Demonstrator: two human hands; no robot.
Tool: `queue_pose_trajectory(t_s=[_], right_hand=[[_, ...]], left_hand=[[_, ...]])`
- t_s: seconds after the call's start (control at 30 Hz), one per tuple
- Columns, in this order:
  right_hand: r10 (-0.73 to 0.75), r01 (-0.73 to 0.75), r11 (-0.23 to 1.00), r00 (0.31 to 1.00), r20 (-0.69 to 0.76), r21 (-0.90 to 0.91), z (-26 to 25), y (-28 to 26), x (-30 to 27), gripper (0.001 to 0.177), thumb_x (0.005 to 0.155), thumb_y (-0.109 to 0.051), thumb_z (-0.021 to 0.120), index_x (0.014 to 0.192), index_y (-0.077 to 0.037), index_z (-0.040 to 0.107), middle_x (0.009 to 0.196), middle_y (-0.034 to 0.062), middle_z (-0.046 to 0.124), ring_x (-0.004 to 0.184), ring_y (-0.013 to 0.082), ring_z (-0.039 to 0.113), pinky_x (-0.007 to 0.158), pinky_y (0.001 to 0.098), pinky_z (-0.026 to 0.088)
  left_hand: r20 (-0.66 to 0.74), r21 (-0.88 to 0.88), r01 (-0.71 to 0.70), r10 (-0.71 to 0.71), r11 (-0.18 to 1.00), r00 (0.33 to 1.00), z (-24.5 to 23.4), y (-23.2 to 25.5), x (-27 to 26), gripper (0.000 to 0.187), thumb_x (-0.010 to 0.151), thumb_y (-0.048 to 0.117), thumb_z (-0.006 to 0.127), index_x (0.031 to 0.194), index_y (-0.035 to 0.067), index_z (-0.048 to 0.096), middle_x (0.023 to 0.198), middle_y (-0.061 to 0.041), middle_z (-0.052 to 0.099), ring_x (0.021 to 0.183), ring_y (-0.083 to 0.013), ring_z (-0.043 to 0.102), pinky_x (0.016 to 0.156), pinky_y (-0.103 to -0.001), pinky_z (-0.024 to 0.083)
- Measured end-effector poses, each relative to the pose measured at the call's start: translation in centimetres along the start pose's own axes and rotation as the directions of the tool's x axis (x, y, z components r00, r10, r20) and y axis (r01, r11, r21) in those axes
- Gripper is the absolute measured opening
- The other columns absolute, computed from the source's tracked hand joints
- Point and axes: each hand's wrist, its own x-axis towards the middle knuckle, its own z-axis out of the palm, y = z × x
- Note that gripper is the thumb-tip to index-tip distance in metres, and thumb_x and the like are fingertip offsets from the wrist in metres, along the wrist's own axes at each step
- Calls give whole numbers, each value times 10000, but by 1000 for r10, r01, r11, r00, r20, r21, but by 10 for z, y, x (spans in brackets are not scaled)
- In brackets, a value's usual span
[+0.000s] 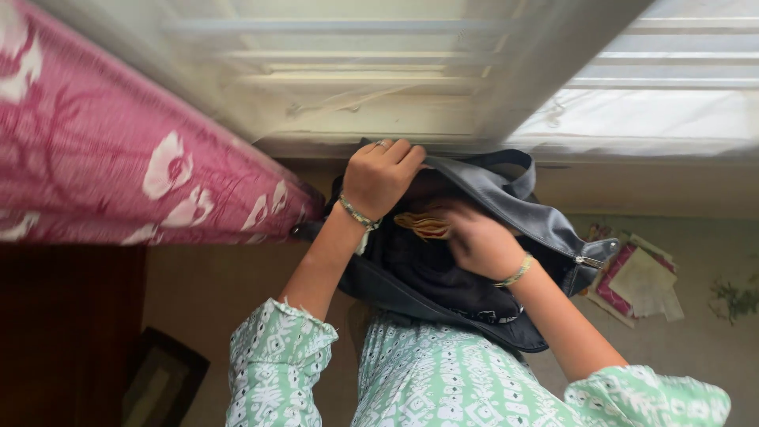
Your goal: The person picks up a black bag from the floor, opens it, and rearranges several items of clothing and other objects inside it before closing the zipper.
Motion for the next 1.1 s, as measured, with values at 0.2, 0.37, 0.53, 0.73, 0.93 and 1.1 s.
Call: queue_pose_trajectory(t_s=[0.2, 0.37, 0.53, 0.73, 0.93, 1.1], right_hand=[[105, 244, 861, 774, 625, -447, 77, -40, 82, 416, 843, -137, 678, 1256, -91, 665, 1323, 158, 628, 1281, 349, 571, 1134, 446, 394], [27, 163, 919, 881, 472, -358, 121, -9, 78, 269, 981, -184, 549, 1191, -113, 703, 1178, 130, 701, 1137, 333, 660, 996, 464, 486], [-368, 468, 763, 882, 295, -446, 65, -1, 28, 541, 682, -60, 602, 1132, -323, 751, 1067, 35, 708, 1003, 264, 693, 962, 610, 486], [2, 241, 798, 916, 402, -552, -12, 24, -18, 590, 690, -31, 636, 1204, -289, 764, 1122, 83, 677, 1077, 273, 642, 879, 391, 538], [99, 231, 714, 901, 423, -660, -6, 27, -14, 487, 721, -84, 661, 1164, -258, 767, 1188, 93, 651, 1175, 300, 581, 937, 407, 502], [123, 405, 592, 809, 575, -697, 16, 2, 3, 347, 761, -173, 685, 1096, -193, 772, 1357, 168, 577, 1301, 351, 476, 1053, 517, 397]], left_hand=[[47, -59, 195, -192, 979, 980, -18, 19, -36, 229, 895, 150, 770, 1102, 112, 678, 1297, -46, 616, 1277, -268, 551, 1073, -493, 419], [59, 143, 627, -639, 766, 767, -37, 66, -106, 388, 677, 235, 861, 1016, 194, 678, 1596, -172, 285, 1487, -451, 200, 1112, -771, 161], [235, 26, 954, -929, 300, 286, -30, 69, -149, 804, 596, 39, 792, 1372, 153, 611, 1657, -307, -95, 1480, -543, -17, 1054, -787, 96], [99, -24, 839, -834, 544, 543, -38, 72, -172, 675, 646, -98, 600, 1296, 78, 644, 1673, -310, -35, 1530, -546, 102, 1211, -649, 171], [100, -38, 820, -814, 572, 572, -44, 79, -164, 649, 628, -114, 592, 1243, 69, 688, 1666, -307, -7, 1535, -544, 93, 1211, -628, 145], [109, -48, 825, -818, 562, 564, -46, 79, -156, 642, 649, -89, 590, 1264, 72, 680, 1672, -305, 2, 1548, -531, 67, 1223, -647, 123]])
